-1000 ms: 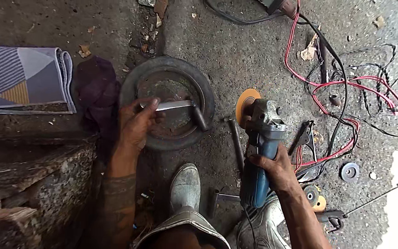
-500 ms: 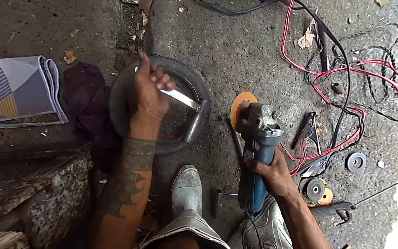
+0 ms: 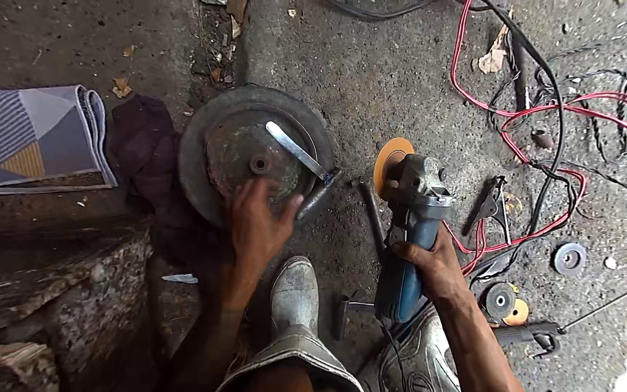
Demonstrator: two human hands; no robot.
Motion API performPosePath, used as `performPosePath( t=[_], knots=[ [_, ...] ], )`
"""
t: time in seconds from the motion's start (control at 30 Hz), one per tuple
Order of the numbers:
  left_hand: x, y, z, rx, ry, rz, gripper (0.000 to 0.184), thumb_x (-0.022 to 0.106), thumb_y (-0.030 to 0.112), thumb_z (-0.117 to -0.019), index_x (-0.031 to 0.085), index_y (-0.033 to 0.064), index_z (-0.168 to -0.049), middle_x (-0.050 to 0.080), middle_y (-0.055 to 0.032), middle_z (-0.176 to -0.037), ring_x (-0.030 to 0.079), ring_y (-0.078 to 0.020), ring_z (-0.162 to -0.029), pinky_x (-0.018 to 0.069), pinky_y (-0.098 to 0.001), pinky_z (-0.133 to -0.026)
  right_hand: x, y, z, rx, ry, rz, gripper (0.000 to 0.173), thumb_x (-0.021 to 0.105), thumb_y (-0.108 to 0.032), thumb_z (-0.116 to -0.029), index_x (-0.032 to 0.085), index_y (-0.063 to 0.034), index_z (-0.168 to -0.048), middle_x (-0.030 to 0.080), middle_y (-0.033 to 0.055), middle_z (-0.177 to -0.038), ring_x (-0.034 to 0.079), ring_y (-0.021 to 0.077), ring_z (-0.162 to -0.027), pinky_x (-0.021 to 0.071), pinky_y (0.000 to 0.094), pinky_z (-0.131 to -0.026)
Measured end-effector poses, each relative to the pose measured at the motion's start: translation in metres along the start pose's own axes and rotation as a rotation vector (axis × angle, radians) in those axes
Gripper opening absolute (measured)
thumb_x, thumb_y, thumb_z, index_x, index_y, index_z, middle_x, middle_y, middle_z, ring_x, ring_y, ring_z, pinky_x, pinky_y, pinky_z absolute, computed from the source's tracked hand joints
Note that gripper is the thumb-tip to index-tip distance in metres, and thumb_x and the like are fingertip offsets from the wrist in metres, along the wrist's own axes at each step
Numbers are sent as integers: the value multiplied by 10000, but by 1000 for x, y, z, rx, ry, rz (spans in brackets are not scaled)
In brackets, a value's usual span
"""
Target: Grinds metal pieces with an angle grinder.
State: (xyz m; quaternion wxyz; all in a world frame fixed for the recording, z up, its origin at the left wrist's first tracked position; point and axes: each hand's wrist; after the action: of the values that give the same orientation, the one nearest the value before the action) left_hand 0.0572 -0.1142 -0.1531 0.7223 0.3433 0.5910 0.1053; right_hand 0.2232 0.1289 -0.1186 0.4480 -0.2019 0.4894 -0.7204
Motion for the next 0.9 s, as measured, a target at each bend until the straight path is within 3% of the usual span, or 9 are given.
performPosePath(
  t=[0.07,0.1,0.23,0.3,0.4,0.47,0.57,0.67,0.9],
  knots=[
    [33,6,-3,40,-127,-168,594,776,546,-844,696,51,-1163,688,-173,-1123,629,-395,-1084,471,-619,-912,2,0,-1,-11,-9,7,614,807,-197,-669,521,-30,-1185,694,36,-899,715,139,-746,631,311,-659],
    [44,6,-3,61,-164,-223,562,803,502,-839,695,56,-1163,683,-171,-1128,624,-395,-1091,471,-610,-906,3,1,0,-13,-12,9,606,809,-197,-671,524,-34,-1180,694,32,-894,714,133,-745,629,303,-659],
    [39,9,-2,105,-208,-251,347,717,297,-945,683,17,-1149,669,-205,-1118,636,-399,-1066,480,-585,-890,4,5,2,-16,-31,29,591,812,-202,-673,538,-32,-1169,695,29,-895,713,124,-754,624,293,-660],
    [24,11,-1,35,-260,-173,365,681,286,-986,636,10,-1220,644,-209,-1113,659,-395,-999,530,-592,-844,4,9,2,-17,-46,46,591,817,-209,-675,543,-31,-1167,694,34,-896,712,127,-758,624,298,-665],
    [14,2,0,-124,-393,-37,396,647,348,-1017,550,39,-1246,657,-179,-893,676,-357,-798,548,-576,-719,7,12,1,-24,-83,87,585,810,-190,-687,544,-27,-1182,706,48,-920,724,140,-786,634,308,-687],
    [15,-8,1,-137,-433,43,389,606,344,-1040,559,26,-1259,651,-169,-892,664,-328,-794,544,-554,-742,11,13,0,-40,-91,153,575,802,-189,-677,551,-33,-1170,703,31,-920,718,113,-786,627,283,-686],
    [24,-16,8,0,-329,6,291,600,284,-1042,619,40,-1200,670,-163,-856,686,-332,-768,551,-555,-698,16,13,1,-38,-97,281,596,799,-225,-671,549,-59,-1186,689,-14,-922,696,45,-782,604,227,-686],
    [32,-23,11,111,-218,-44,292,605,286,-1019,636,50,-1189,685,-163,-873,696,-349,-778,553,-565,-680,22,14,0,-30,-118,323,622,806,-246,-686,547,-68,-1223,692,-11,-938,696,45,-794,603,233,-697],
    [39,-20,14,123,-198,-129,317,598,305,-1008,622,37,-1173,677,-183,-901,688,-382,-735,532,-568,-595,38,14,-1,16,-137,360,641,801,-266,-707,533,-74,-1257,687,-3,-955,694,55,-810,600,241,-709]
  ],
)
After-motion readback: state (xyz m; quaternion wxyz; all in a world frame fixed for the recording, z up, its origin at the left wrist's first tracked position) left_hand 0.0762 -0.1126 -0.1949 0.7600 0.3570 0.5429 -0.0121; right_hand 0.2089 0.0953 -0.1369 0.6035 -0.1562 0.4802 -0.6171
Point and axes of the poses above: each hand's wrist, its own z-axis away from the middle knuckle, its own x-axis out of the palm, y = z × x
